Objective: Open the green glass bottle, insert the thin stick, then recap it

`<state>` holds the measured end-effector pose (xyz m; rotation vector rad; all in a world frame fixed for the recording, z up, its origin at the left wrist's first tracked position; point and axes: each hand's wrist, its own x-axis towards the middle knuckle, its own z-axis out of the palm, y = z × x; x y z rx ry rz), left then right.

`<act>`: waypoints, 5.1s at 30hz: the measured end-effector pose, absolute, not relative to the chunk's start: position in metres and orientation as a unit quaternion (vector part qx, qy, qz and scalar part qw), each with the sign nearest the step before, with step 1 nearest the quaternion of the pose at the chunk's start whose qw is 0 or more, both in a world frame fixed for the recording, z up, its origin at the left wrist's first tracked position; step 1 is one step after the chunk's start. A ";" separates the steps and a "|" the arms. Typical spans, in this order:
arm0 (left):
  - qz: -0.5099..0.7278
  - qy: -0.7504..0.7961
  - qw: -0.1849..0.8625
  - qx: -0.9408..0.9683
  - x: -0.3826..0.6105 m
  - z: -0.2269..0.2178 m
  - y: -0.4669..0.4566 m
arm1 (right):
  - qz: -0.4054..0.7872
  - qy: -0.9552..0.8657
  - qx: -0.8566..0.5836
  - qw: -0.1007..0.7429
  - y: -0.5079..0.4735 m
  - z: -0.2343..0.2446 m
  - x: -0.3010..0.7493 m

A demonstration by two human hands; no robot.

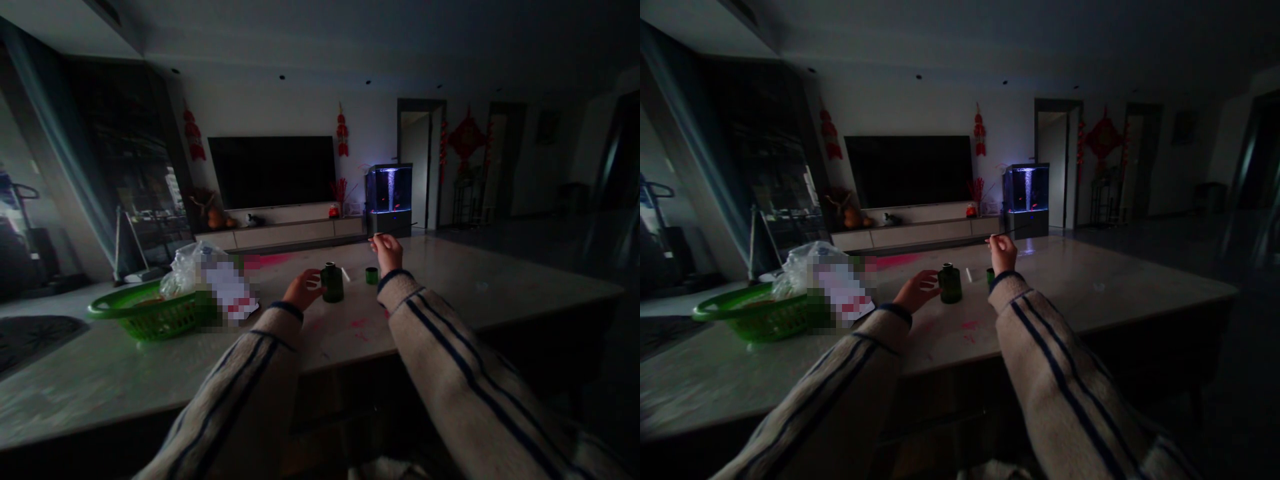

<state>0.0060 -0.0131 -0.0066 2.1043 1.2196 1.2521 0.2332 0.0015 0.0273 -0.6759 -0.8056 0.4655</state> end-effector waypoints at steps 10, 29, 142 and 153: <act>0.453 0.436 0.213 0.748 0.007 -0.006 -0.016 | 0.157 -0.504 -0.292 0.797 -0.007 0.025 0.222; 0.450 0.432 0.260 0.737 0.009 -0.003 -0.019 | 0.185 -0.639 -0.328 0.670 -0.003 0.007 0.200; 0.399 0.458 0.234 0.759 0.010 -0.002 -0.018 | 0.056 -0.626 -0.337 0.701 -0.031 0.031 0.196; 0.403 0.463 0.233 0.755 0.011 -0.004 -0.016 | 0.061 -0.600 -0.319 0.731 -0.033 0.032 0.190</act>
